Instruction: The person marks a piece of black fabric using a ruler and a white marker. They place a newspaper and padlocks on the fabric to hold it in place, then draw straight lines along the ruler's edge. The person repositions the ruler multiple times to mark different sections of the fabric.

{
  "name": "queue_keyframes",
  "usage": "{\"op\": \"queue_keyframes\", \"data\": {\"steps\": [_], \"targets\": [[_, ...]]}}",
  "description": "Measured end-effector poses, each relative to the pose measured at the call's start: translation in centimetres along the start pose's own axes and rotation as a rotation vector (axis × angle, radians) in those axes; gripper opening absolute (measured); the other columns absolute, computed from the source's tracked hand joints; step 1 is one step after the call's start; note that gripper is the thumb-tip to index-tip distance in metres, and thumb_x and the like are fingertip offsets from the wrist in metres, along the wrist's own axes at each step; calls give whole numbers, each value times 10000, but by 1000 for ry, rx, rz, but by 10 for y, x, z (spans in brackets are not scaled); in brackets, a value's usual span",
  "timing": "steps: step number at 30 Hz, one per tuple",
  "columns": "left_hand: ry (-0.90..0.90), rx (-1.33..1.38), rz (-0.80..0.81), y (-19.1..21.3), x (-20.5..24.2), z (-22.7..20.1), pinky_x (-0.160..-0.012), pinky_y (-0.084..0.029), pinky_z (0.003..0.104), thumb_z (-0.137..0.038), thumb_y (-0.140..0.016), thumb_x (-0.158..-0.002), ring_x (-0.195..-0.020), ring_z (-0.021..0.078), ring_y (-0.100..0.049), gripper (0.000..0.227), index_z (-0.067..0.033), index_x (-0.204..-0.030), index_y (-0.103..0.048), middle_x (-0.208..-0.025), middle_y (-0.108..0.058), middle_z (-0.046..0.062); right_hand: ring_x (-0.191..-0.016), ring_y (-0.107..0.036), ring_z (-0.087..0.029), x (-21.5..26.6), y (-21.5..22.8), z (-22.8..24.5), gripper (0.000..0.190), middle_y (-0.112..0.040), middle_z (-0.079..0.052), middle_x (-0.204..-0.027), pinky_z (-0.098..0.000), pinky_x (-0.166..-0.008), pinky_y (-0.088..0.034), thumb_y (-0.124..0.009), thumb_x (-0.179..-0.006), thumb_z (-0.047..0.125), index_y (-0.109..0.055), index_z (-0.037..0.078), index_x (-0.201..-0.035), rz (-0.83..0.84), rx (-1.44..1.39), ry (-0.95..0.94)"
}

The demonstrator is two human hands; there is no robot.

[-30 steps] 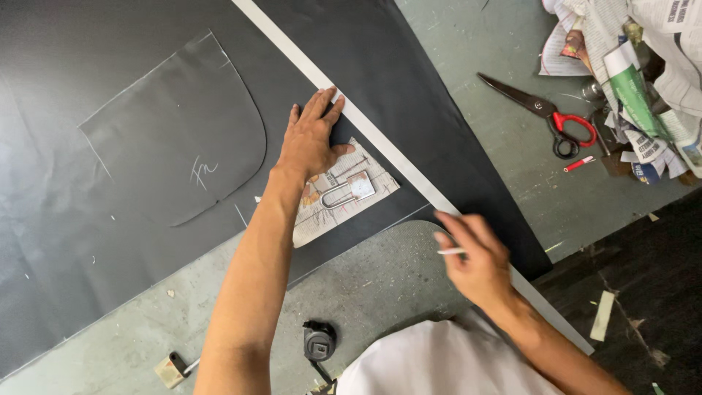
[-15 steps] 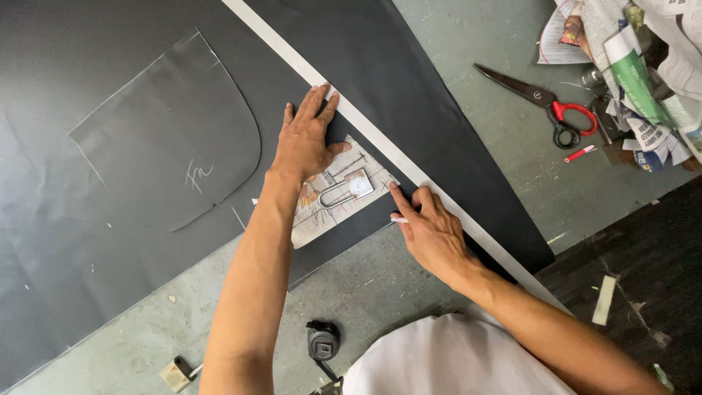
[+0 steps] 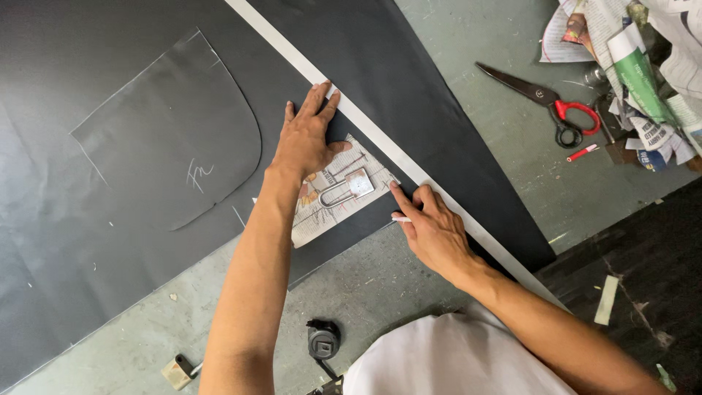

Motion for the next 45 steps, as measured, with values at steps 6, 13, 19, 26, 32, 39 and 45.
{"op": "queue_keyframes", "data": {"steps": [6,13,19,26,32,39,45], "targets": [[1,12,1,2,0,0,-1255,-131,544,-323,-904,-675,-1545,177,-153,1012,-166,-1540,-403,-1672,-208,-5,-833,-584,-234,0,2,1,579,-480,-98,-992,-370,-583,-538,-692,-937,230,-532,111,-1480,-26,0,5],[12,15,-9,1,0,-1,-1254,-142,544,-322,-905,-668,-1540,171,-181,988,-175,-1525,-437,-1669,-224,-5,-823,-584,-235,1,3,3,592,-483,-99,-988,-375,-591,-540,-698,-932,224,-524,106,-1485,-15,-11,-1],[0,19,-17,5,-2,-2,-1250,-150,551,-317,-911,-662,-1540,182,-189,988,-172,-1520,-443,-1665,-231,-4,-783,-591,-243,-3,5,3,584,-485,-100,-969,-382,-587,-540,-703,-928,228,-532,127,-1478,-10,-18,-30],[-74,-23,-51,6,-2,-1,-1224,-186,595,-343,-904,-716,-1549,233,-195,966,-117,-1529,-432,-1655,-255,49,-742,-604,-255,-2,4,2,624,-508,-96,-945,-409,-605,-537,-703,-904,196,-512,137,-1495,-38,-65,-20],[-22,-7,-32,2,1,-2,-1239,-168,576,-337,-903,-693,-1548,200,-179,980,-162,-1530,-423,-1663,-233,15,-793,-605,-235,1,3,3,619,-512,-81,-950,-391,-601,-544,-715,-881,214,-524,162,-1468,-51,-29,-27],[-3,-8,-18,2,-1,-1,-1248,-158,562,-349,-901,-690,-1552,179,-165,992,-164,-1533,-412,-1671,-218,-11,-783,-596,-214,-2,-5,-3,614,-492,-73,-940,-364,-602,-555,-700,-906,239,-501,159,-1482,29,-5,-68],[9,-13,6,1,1,-3,-1253,-143,549,-346,-893,-687,-1553,166,-149,1016,-164,-1547,-383,-1678,-192,-24,-789,-594,-211,-1,-1,1,609,-489,-76,-942,-357,-607,-554,-699,-904,231,-508,133,-1474,15,0,-44]]}}
Point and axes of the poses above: each hand's wrist, its own x-axis away from the middle knuckle, its own y-axis out of the back of the hand, z = x × y, the point moved 5 cm from there along -x, towards the middle knuckle
